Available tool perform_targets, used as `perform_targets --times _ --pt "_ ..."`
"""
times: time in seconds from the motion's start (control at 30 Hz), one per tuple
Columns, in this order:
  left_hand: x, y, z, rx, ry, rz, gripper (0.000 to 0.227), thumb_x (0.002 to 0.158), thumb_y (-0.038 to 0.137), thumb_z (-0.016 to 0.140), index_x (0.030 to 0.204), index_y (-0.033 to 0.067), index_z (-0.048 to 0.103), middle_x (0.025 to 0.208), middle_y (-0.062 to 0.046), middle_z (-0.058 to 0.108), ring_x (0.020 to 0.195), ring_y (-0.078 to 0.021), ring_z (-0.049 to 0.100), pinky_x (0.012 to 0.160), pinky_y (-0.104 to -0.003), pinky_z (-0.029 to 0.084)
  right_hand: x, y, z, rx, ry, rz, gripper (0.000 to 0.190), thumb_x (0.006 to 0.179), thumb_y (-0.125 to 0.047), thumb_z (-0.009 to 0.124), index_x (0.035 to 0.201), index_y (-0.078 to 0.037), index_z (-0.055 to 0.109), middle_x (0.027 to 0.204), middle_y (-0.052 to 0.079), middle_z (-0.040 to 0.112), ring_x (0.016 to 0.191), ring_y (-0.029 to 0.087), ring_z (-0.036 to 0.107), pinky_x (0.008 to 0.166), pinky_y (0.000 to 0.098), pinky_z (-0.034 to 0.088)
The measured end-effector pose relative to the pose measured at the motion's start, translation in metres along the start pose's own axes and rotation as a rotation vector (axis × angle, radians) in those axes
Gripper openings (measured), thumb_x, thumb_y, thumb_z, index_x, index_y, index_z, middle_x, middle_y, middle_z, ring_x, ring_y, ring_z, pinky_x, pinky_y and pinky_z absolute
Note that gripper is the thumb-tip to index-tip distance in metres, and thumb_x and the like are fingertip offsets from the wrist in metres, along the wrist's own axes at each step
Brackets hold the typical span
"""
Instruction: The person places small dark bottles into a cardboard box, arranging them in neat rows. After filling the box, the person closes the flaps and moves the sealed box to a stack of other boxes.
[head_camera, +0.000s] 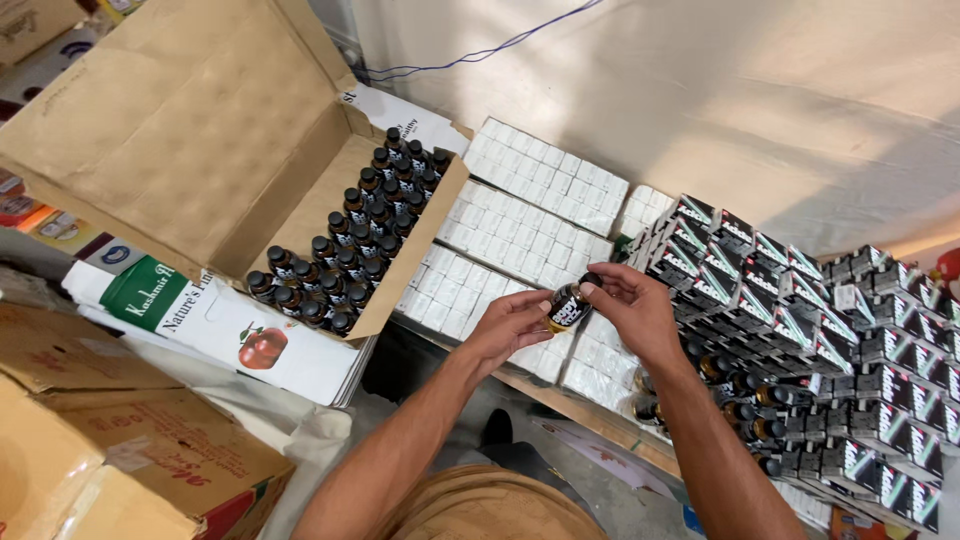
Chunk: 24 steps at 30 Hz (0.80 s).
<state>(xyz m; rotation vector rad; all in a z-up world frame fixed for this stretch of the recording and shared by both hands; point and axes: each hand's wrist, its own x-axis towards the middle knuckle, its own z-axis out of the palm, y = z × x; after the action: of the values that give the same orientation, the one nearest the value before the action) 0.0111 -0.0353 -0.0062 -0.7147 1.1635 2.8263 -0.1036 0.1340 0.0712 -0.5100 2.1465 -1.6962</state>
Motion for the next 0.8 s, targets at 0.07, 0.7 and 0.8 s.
perform_targets --times 0.07,0.7,0.8 --pt "-0.007 0.014 -0.013 -0.022 0.046 0.029 0.041 0.09 0.014 0.081 0.129 0.0055 0.07 0.105 -0.009 0.068 0.089 -0.0245 0.075 0.089 -0.043 0.065 0.015 0.004 0.02 -0.002 -0.062 0.002 0.04 0.085 -0.009 0.086 0.122 -0.004 0.074 0.105 0.013 0.076 0.094 0.013 0.07 0.088 0.0295 0.06" --pt "-0.092 0.222 -0.107 -0.281 0.477 0.195 0.094 0.096 0.077 0.029 0.163 0.0116 0.028 0.163 -0.018 0.03 0.152 -0.0342 0.027 0.129 -0.044 0.0 0.078 -0.077 0.311 -0.035 -0.435 -0.321 0.038 0.082 0.003 0.083 0.12 -0.002 0.076 0.103 0.019 0.07 0.088 0.02 0.07 0.085 0.0289 0.063" --pt "-0.038 0.223 -0.197 -0.28 0.529 0.201 0.101 0.091 0.085 0.03 0.164 0.0151 0.027 0.171 -0.019 0.011 0.158 -0.038 0.01 0.129 -0.045 0.001 0.089 -0.085 0.35 -0.139 -0.44 -0.397 0.033 0.088 0.001 0.079 0.121 0.0 0.074 0.1 0.022 0.068 0.092 0.029 0.074 0.082 0.0356 0.065"
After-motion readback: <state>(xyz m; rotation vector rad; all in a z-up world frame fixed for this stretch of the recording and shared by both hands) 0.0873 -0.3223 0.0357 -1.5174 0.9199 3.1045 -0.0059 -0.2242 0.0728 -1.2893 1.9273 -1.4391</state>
